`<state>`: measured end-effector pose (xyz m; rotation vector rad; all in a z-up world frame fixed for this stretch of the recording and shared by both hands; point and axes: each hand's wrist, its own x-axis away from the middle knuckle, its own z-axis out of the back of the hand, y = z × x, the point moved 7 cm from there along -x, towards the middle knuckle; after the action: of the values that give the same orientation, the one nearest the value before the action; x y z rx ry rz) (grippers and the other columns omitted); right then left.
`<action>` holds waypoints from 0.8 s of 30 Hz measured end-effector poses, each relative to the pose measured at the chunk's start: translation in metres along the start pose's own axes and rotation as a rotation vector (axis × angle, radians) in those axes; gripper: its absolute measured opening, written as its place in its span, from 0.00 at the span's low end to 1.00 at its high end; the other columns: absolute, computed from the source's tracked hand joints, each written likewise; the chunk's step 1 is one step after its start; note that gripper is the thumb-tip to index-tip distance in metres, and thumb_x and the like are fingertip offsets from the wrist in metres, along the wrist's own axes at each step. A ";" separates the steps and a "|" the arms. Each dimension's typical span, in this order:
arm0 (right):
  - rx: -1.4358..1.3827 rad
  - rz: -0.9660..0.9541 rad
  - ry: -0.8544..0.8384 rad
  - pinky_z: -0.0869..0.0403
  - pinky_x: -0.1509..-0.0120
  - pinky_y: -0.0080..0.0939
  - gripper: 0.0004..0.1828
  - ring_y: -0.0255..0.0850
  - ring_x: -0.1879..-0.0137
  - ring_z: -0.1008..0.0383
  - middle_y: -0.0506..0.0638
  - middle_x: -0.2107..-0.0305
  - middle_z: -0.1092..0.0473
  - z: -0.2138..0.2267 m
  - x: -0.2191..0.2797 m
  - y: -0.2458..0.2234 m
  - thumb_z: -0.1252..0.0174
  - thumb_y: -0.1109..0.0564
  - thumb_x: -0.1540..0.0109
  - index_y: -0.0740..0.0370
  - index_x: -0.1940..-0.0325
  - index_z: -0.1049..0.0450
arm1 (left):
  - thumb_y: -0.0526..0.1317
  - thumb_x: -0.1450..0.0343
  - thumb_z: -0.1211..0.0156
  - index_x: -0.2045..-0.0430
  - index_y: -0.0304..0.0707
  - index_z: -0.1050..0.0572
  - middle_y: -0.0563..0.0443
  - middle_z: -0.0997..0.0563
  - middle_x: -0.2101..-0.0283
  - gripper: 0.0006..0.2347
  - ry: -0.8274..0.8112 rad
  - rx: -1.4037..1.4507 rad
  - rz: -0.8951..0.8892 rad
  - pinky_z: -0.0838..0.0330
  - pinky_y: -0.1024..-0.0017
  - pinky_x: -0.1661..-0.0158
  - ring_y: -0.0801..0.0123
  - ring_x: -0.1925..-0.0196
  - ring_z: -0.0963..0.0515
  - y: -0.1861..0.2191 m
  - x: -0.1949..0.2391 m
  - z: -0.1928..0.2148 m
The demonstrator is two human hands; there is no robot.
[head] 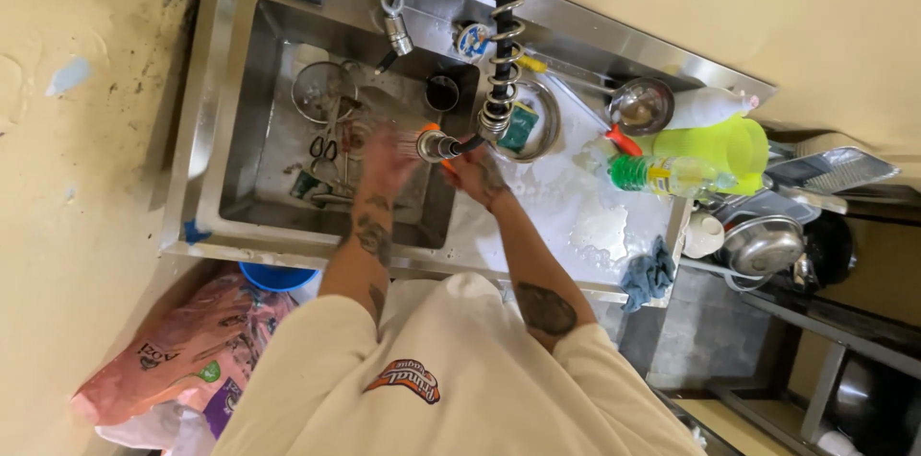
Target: The person is washing and rinsing various kitchen utensils, containers, and tools in a commercial stainless steel sink using a sponge and water.
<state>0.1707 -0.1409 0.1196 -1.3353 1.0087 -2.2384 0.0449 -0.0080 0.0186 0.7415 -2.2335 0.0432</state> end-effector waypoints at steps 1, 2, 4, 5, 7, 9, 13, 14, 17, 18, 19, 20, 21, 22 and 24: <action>-0.173 0.009 -0.048 0.24 0.76 0.36 0.13 0.40 0.77 0.25 0.55 0.78 0.27 -0.022 -0.013 0.007 0.49 0.56 0.33 0.58 0.43 0.33 | 0.54 0.23 0.50 0.57 0.39 0.24 0.46 0.18 0.58 0.18 -0.054 0.029 0.005 0.28 0.63 0.55 0.63 0.60 0.19 -0.011 0.005 -0.008; -0.177 0.005 -0.053 0.24 0.76 0.36 0.13 0.40 0.77 0.25 0.55 0.78 0.27 -0.030 -0.017 0.001 0.49 0.56 0.33 0.58 0.43 0.33 | 0.54 0.23 0.50 0.57 0.39 0.24 0.46 0.18 0.58 0.18 -0.048 0.026 0.003 0.28 0.63 0.55 0.63 0.60 0.19 -0.017 0.007 -0.008; -0.106 -0.008 -0.061 0.25 0.74 0.38 0.12 0.40 0.76 0.25 0.54 0.78 0.26 -0.047 -0.017 -0.007 0.48 0.53 0.34 0.57 0.47 0.32 | 0.46 0.20 0.57 0.46 0.28 0.26 0.38 0.18 0.49 0.19 -0.205 0.121 0.022 0.24 0.58 0.46 0.56 0.51 0.16 -0.032 0.017 -0.015; -0.104 -0.009 -0.069 0.25 0.74 0.38 0.12 0.40 0.76 0.25 0.54 0.78 0.26 -0.051 -0.021 -0.015 0.48 0.53 0.34 0.57 0.47 0.32 | 0.46 0.20 0.57 0.46 0.28 0.26 0.38 0.18 0.49 0.19 -0.200 0.124 0.016 0.24 0.58 0.46 0.56 0.51 0.16 -0.029 0.021 -0.017; 0.014 0.002 -0.079 0.26 0.70 0.40 0.11 0.40 0.74 0.25 0.52 0.78 0.26 -0.061 -0.031 -0.035 0.46 0.50 0.35 0.55 0.52 0.30 | 0.43 0.20 0.56 0.49 0.26 0.25 0.38 0.16 0.54 0.16 -0.225 0.158 -0.058 0.25 0.62 0.43 0.61 0.52 0.15 -0.013 0.027 -0.027; 0.075 0.016 -0.092 0.27 0.68 0.41 0.10 0.40 0.73 0.25 0.52 0.77 0.25 -0.058 -0.026 -0.047 0.45 0.48 0.36 0.54 0.55 0.29 | 0.40 0.21 0.52 0.49 0.25 0.24 0.38 0.17 0.53 0.15 -0.214 0.159 -0.082 0.24 0.61 0.44 0.59 0.51 0.16 -0.014 0.013 -0.019; 0.242 0.024 -0.086 0.29 0.62 0.44 0.12 0.39 0.71 0.25 0.49 0.77 0.25 -0.040 -0.008 -0.058 0.43 0.43 0.38 0.51 0.63 0.26 | 0.39 0.22 0.46 0.48 0.27 0.25 0.39 0.18 0.49 0.14 -0.174 0.152 -0.039 0.21 0.59 0.48 0.52 0.49 0.16 -0.032 -0.020 0.008; 0.246 0.024 -0.084 0.29 0.62 0.44 0.12 0.39 0.71 0.25 0.49 0.77 0.25 -0.039 -0.003 -0.060 0.43 0.43 0.38 0.51 0.63 0.26 | 0.39 0.22 0.46 0.48 0.27 0.25 0.39 0.18 0.49 0.14 -0.176 0.155 -0.038 0.21 0.59 0.48 0.52 0.49 0.16 -0.026 -0.013 0.003; 0.362 0.027 -0.066 0.30 0.58 0.46 0.15 0.39 0.69 0.24 0.48 0.76 0.24 -0.032 0.013 -0.064 0.41 0.39 0.40 0.49 0.68 0.24 | 0.43 0.23 0.46 0.48 0.27 0.24 0.40 0.16 0.57 0.16 -0.135 0.060 0.025 0.19 0.63 0.59 0.60 0.62 0.17 -0.025 0.008 -0.009; 0.419 0.035 -0.061 0.31 0.56 0.47 0.16 0.39 0.68 0.24 0.47 0.76 0.24 -0.029 0.015 -0.068 0.40 0.37 0.40 0.48 0.71 0.23 | 0.43 0.24 0.45 0.49 0.27 0.23 0.44 0.20 0.66 0.16 -0.106 0.048 0.065 0.22 0.66 0.63 0.65 0.70 0.21 -0.028 0.012 -0.013; 0.471 0.038 -0.054 0.31 0.55 0.48 0.18 0.39 0.67 0.24 0.46 0.76 0.23 -0.028 0.020 -0.071 0.39 0.35 0.41 0.47 0.74 0.22 | 0.43 0.25 0.44 0.50 0.27 0.22 0.47 0.23 0.74 0.16 -0.073 0.032 0.110 0.24 0.68 0.67 0.69 0.77 0.25 -0.031 0.019 -0.014; 0.468 0.037 -0.053 0.31 0.55 0.48 0.18 0.39 0.67 0.24 0.46 0.76 0.23 -0.026 0.023 -0.069 0.39 0.35 0.41 0.47 0.74 0.22 | 0.43 0.25 0.44 0.50 0.27 0.22 0.47 0.23 0.74 0.16 -0.073 0.029 0.112 0.24 0.68 0.67 0.69 0.77 0.25 -0.032 0.006 -0.004; 0.444 0.029 -0.037 0.31 0.55 0.45 0.17 0.38 0.68 0.23 0.46 0.77 0.23 -0.021 0.029 -0.066 0.39 0.35 0.41 0.47 0.72 0.21 | 0.43 0.25 0.42 0.53 0.27 0.21 0.43 0.21 0.72 0.16 -0.046 0.036 0.117 0.24 0.63 0.66 0.63 0.74 0.22 -0.037 -0.005 0.008; 0.419 0.021 -0.022 0.30 0.56 0.43 0.17 0.37 0.68 0.22 0.45 0.77 0.23 -0.016 0.035 -0.062 0.39 0.35 0.41 0.46 0.71 0.21 | 0.44 0.25 0.40 0.56 0.26 0.20 0.38 0.19 0.69 0.15 -0.019 0.042 0.122 0.23 0.57 0.64 0.56 0.71 0.19 -0.042 -0.017 0.019; 0.380 0.011 0.002 0.29 0.58 0.39 0.16 0.37 0.68 0.21 0.44 0.78 0.23 0.000 0.047 -0.055 0.38 0.35 0.41 0.45 0.69 0.20 | 0.44 0.25 0.40 0.58 0.26 0.20 0.40 0.17 0.64 0.15 -0.088 0.060 0.148 0.20 0.60 0.59 0.59 0.65 0.16 -0.052 -0.024 0.017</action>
<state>0.1508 -0.1315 0.1888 -1.1549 0.5483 -2.2766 0.0739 -0.0435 -0.0195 0.6194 -2.3771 0.1526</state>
